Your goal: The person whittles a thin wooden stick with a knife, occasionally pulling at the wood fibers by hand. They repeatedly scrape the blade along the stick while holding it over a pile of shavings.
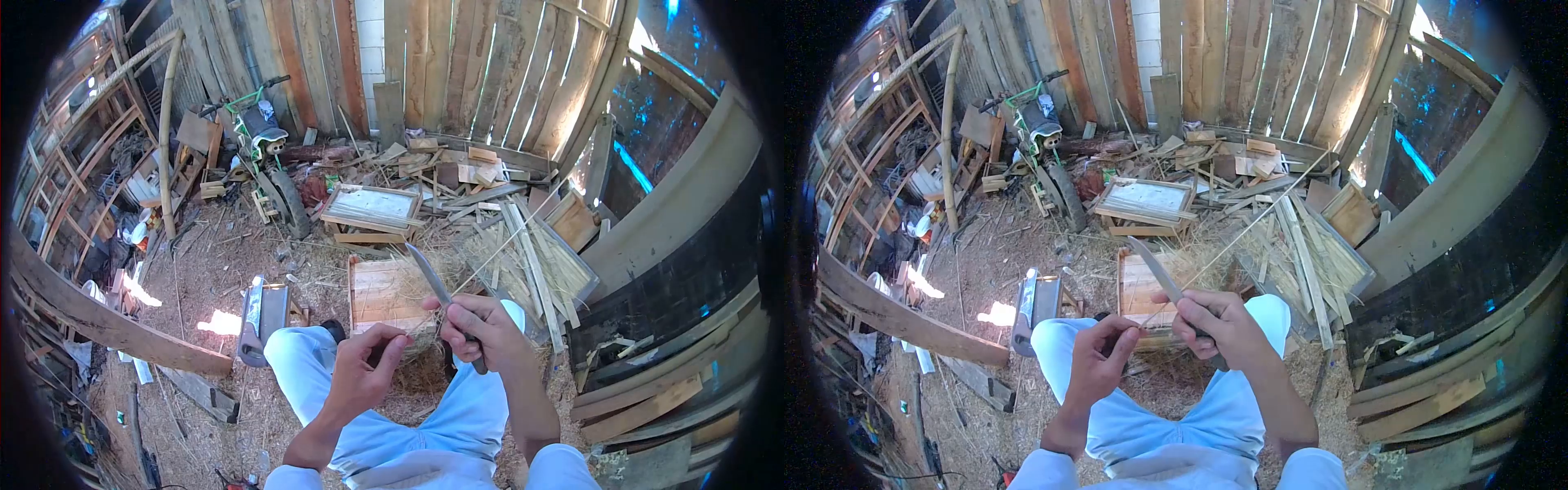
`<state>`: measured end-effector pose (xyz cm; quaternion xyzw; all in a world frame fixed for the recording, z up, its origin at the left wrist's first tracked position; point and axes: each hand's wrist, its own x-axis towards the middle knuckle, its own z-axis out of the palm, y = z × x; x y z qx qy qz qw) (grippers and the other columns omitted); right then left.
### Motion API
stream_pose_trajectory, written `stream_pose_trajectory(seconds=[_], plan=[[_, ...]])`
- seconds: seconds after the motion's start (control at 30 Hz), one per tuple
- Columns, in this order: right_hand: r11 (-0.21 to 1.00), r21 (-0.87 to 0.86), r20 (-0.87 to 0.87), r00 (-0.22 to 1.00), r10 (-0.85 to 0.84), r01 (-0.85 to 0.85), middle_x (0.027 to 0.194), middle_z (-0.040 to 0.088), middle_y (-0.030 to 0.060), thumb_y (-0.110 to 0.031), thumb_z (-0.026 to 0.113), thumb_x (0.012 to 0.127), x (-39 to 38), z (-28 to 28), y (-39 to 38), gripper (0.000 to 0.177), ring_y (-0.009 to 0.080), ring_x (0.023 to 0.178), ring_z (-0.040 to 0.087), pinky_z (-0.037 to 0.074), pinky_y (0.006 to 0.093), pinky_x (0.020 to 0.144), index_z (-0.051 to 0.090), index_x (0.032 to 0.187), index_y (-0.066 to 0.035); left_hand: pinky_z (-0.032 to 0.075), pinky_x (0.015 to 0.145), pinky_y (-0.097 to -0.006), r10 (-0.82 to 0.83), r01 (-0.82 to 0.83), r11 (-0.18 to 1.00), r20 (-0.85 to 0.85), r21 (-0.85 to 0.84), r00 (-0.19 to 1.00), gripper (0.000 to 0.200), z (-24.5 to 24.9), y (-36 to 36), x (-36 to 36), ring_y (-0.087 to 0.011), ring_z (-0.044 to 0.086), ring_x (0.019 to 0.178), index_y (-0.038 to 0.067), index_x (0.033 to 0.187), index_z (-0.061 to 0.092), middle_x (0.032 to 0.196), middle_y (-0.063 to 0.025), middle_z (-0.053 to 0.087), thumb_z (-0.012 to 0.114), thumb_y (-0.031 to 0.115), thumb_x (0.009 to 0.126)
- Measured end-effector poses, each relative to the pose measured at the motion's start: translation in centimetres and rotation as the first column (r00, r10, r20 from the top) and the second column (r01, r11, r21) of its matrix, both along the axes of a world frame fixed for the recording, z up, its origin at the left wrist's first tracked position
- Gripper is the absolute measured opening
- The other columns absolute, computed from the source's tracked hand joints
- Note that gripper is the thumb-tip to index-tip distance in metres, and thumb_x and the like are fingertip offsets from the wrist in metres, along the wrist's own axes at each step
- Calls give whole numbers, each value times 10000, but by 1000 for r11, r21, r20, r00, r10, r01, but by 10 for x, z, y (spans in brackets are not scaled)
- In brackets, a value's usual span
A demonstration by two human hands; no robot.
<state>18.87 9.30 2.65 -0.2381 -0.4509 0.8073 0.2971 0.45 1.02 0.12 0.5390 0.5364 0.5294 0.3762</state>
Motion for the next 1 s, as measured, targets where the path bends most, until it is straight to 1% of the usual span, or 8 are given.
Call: stream_pose_trajectory(seconds=[0.1,0.27,0.33,0.67,0.73,0.77,0.87,1.0], plan=[[990,7,-39,989,143,-143,670,462,-22,-226,458,964,-2,-7,-5,364,20,468,325,230,170,398,487,1252,-4,274,454,-212,-59,60,998,47,-23,997,102,4,3,0,-21,386,520,-12,908,622,596,30,515,565,68,883],[980,46,7,981,194,-194,670,465,-22,-212,461,963,-11,-8,-8,353,26,468,328,227,172,401,499,1238,7,268,454,-209,-48,46,998,60,35,997,112,8,2,6,-15,383,530,-16,930,621,609,32,525,566,71,886],[990,92,92,991,96,-105,628,488,10,-182,498,945,-11,-6,-9,345,34,458,343,239,183,396,526,1181,67,266,453,-210,-47,47,999,58,6,997,115,8,0,4,-14,380,532,-17,936,620,611,30,526,566,72,887],[984,177,131,991,-32,8,626,483,4,-167,500,942,-9,-1,-8,283,29,448,345,253,179,393,575,1066,75,290,465,-205,-66,72,994,83,-78,994,133,11,-4,1,-19,386,538,-18,913,624,630,15,550,562,99,894],[939,201,140,941,-308,278,640,461,-25,-184,472,953,5,4,7,268,19,472,368,256,166,390,571,1054,44,296,467,-206,-45,53,994,88,-95,995,141,7,-6,-3,-21,388,538,-18,904,626,629,17,548,560,106,895],[929,205,113,936,-334,307,623,434,-30,-198,448,960,13,5,16,298,18,462,362,259,163,384,550,1101,44,301,469,-205,-50,54,997,86,-52,995,148,1,-6,-6,-22,387,539,-20,898,628,630,17,548,559,112,896],[949,203,101,959,-263,239,621,437,-28,-201,445,962,13,3,14,307,17,453,354,253,162,383,541,1117,46,316,478,-205,-69,72,996,58,-55,996,155,-1,-5,-12,-24,397,544,-20,898,628,635,13,556,557,117,897],[990,133,120,993,19,-35,623,456,-1,-181,477,948,-9,-4,-8,338,23,462,337,246,174,395,512,1181,62,363,518,-209,-138,147,985,95,-91,986,148,2,6,-4,-37,451,579,-18,912,626,667,-3,592,549,108,900]])
